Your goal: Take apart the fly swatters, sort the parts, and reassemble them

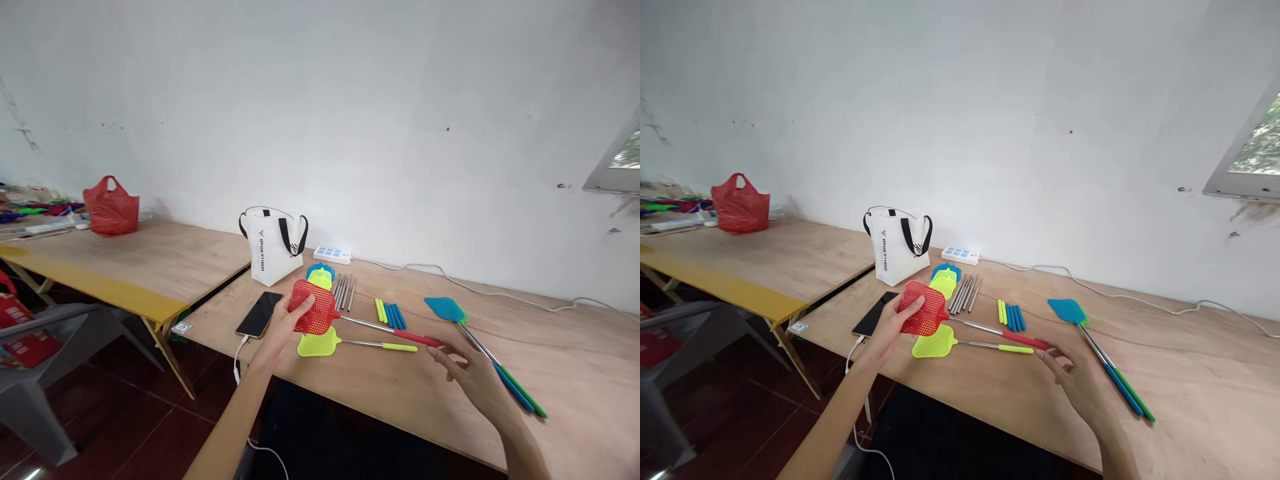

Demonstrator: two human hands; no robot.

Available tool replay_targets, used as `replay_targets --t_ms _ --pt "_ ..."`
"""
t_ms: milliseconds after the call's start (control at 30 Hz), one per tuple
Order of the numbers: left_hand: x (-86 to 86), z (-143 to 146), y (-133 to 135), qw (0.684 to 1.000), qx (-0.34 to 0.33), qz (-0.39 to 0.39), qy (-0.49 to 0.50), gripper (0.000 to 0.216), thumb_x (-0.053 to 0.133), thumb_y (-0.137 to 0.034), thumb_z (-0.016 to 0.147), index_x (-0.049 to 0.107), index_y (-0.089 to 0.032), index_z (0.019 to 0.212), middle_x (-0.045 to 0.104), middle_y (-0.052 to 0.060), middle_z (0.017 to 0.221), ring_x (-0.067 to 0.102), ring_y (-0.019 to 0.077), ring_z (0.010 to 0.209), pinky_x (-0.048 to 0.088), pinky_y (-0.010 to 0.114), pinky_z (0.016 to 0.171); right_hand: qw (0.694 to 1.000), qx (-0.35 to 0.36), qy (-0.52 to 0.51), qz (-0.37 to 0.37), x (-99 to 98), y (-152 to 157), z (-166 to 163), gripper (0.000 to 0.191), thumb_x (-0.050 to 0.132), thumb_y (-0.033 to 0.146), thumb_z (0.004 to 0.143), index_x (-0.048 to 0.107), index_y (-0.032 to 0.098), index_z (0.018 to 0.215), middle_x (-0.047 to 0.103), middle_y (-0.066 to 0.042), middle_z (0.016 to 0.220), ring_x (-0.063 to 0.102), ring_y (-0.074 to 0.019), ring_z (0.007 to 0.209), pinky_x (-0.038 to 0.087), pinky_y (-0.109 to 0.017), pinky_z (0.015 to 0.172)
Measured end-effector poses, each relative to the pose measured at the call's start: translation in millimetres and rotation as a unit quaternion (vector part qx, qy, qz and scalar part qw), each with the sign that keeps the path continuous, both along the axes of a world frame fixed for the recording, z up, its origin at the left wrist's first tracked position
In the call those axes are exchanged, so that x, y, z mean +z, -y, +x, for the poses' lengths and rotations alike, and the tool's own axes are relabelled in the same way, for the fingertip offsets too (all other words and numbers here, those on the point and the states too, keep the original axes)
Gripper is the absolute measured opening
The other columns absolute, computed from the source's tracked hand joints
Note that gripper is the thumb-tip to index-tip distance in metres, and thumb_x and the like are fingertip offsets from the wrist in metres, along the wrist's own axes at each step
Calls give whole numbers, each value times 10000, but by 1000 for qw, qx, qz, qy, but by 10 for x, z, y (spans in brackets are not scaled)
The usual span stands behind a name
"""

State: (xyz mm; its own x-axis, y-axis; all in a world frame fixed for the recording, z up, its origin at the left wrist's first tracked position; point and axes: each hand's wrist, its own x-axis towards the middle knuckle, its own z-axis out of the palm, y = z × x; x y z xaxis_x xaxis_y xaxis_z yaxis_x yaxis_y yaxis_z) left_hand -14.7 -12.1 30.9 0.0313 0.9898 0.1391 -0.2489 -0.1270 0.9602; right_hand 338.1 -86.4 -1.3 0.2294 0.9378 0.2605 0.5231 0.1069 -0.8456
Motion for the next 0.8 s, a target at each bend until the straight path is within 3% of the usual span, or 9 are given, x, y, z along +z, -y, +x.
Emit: replay_targets --t_ms 100,200,300,367,467,567,667,800 --pt "-14 38 18 999 -32 5 -23 583 758 -578 807 642 -182 1219 729 97 1140 719 223 920 570 270 697 1000 -10 1 -5 -22 -7 63 475 673 635 750 785 217 946 708 -59 755 569 -178 562 511 -305 462" --pt "-53 -16 -10 988 -113 -8 -105 547 683 -616 853 641 -196 1201 737 75 1058 697 171 766 488 213 543 1000 -1 23 -19 -87 -24 198 461 675 621 748 794 217 935 740 -78 813 594 -191 586 493 -295 445" --pt "-180 -128 -119 950 -198 -38 -239 533 656 -664 836 674 -160 1008 736 61 881 654 145 637 439 210 495 996 27 69 -51 -215 -66 325 428 674 604 756 797 220 900 745 -81 799 617 -209 609 477 -294 443" --pt "-312 -191 -215 903 -223 -74 -360 549 675 -704 782 636 -159 834 683 28 665 579 133 482 373 219 425 991 30 113 -66 -335 -116 369 384 669 583 765 794 232 856 726 -65 722 621 -222 602 485 -313 474" --pt "-496 -238 -319 845 -201 -98 -485 548 651 -728 770 571 -186 736 592 -7 495 523 141 395 317 228 396 984 37 161 -60 -538 -217 370 320 644 539 779 777 249 792 714 -58 738 643 -242 659 529 -370 604" --pt "-573 -255 -331 833 -137 -81 -531 498 665 -675 775 607 -194 890 600 -25 503 560 169 426 344 243 436 985 46 159 -38 -726 -322 342 307 623 510 769 766 247 840 705 -67 864 659 -255 776 536 -411 735" --pt "-557 -280 -302 828 -84 -53 -552 588 771 -592 693 599 -200 1097 643 -30 583 615 206 507 367 264 506 989 40 141 -30 -861 -401 335 311 617 509 756 725 227 832 683 -71 865 651 -258 827 525 -411 778" --pt "-552 -296 -318 821 -46 22 -569 580 801 -560 669 646 -226 1116 723 39 870 685 289 833 420 298 671 987 49 149 -22 -950 -463 332 304 608 516 782 662 217 802 675 -59 824 631 -233 782 513 -374 731"
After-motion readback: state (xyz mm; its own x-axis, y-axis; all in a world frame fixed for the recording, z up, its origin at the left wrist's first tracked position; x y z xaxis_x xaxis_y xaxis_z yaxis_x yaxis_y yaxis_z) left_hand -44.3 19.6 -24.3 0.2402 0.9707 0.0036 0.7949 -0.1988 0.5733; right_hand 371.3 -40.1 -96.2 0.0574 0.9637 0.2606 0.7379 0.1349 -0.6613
